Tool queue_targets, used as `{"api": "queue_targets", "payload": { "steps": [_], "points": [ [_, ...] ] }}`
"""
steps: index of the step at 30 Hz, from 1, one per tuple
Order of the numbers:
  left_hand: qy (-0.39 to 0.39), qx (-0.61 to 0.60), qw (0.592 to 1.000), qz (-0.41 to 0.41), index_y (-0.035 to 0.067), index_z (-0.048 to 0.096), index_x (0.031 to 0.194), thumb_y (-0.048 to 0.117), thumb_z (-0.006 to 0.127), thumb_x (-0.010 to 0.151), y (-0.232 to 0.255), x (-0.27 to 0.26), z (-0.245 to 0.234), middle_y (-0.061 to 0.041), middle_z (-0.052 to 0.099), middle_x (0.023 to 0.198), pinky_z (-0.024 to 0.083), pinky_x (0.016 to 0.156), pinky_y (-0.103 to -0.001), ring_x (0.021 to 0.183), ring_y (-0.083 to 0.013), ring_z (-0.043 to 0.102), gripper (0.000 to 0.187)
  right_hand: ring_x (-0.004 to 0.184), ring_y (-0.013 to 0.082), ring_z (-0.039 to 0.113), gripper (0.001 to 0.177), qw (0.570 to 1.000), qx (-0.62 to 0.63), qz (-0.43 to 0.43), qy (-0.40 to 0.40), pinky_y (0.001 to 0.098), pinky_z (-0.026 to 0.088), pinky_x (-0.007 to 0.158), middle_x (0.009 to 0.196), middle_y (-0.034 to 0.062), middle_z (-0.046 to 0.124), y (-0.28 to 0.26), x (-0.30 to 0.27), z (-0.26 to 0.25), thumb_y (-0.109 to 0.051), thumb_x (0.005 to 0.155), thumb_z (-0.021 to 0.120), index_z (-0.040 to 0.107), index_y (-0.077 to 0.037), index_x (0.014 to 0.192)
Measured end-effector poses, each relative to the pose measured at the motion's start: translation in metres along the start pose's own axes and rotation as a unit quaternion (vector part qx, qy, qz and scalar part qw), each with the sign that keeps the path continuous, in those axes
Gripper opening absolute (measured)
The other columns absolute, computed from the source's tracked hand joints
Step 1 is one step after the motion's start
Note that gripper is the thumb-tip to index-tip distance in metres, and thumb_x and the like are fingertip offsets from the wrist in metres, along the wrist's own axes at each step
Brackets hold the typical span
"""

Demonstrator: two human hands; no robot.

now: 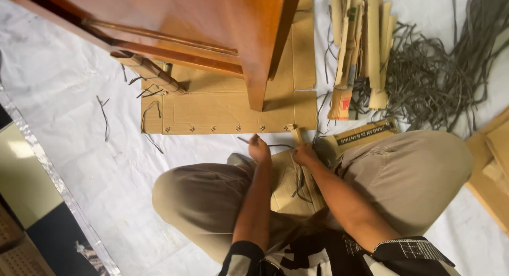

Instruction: Wrapping the legs of a wooden chair with protective cardboard and plastic ties for shipment or storage.

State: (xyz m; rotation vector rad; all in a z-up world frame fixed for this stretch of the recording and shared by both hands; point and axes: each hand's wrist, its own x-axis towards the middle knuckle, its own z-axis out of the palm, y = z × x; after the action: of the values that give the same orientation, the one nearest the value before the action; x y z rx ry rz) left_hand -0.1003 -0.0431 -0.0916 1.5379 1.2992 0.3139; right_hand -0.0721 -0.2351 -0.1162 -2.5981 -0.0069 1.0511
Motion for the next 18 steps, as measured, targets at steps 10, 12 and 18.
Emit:
{"api": "queue_targets", "payload": {
  "steps": [10,12,18],
  "points": [
    [-0.178,0.146,0.973,0.024,0.024,0.074,0.119,0.025,0.067,0.091,-0.021,-0.014,0.050,-0.001,0.078,0.113,0.053,0.106,-0.046,0.116,-0.0266,0.070,0.029,0.131,0.0454,0.057,0.042,0.970,0.117,-0.051,0.209,0.0488,0.050,0.110,0.147,0.0191,0.050,-0.024,-0.111,-0.055,-0.012,0.094,0.052,0.077,-0.029,0.123],
    [-0.207,0.239,0.948,0.026,0.032,0.073,0.118,0.037,0.067,0.090,-0.035,-0.011,0.068,0.007,0.078,0.108,0.055,0.102,-0.043,0.112,-0.0209,0.072,0.029,0.118,0.0464,0.064,0.039,0.935,0.112,-0.090,0.325,0.0532,0.055,0.098,0.138,0.0192,0.055,-0.022,-0.113,-0.092,-0.015,0.091,0.064,0.075,-0.033,0.124],
    [-0.320,0.285,0.889,0.159,0.019,0.070,0.128,0.031,0.066,0.094,0.029,-0.033,0.045,-0.012,0.073,0.126,0.052,0.107,-0.048,0.124,-0.0335,0.066,0.036,0.120,0.0468,0.063,0.043,0.833,0.107,-0.087,0.536,0.0539,0.055,0.095,0.144,0.0196,0.050,0.015,-0.081,-0.205,-0.008,0.090,0.064,0.073,-0.030,0.125]
  ]
}}
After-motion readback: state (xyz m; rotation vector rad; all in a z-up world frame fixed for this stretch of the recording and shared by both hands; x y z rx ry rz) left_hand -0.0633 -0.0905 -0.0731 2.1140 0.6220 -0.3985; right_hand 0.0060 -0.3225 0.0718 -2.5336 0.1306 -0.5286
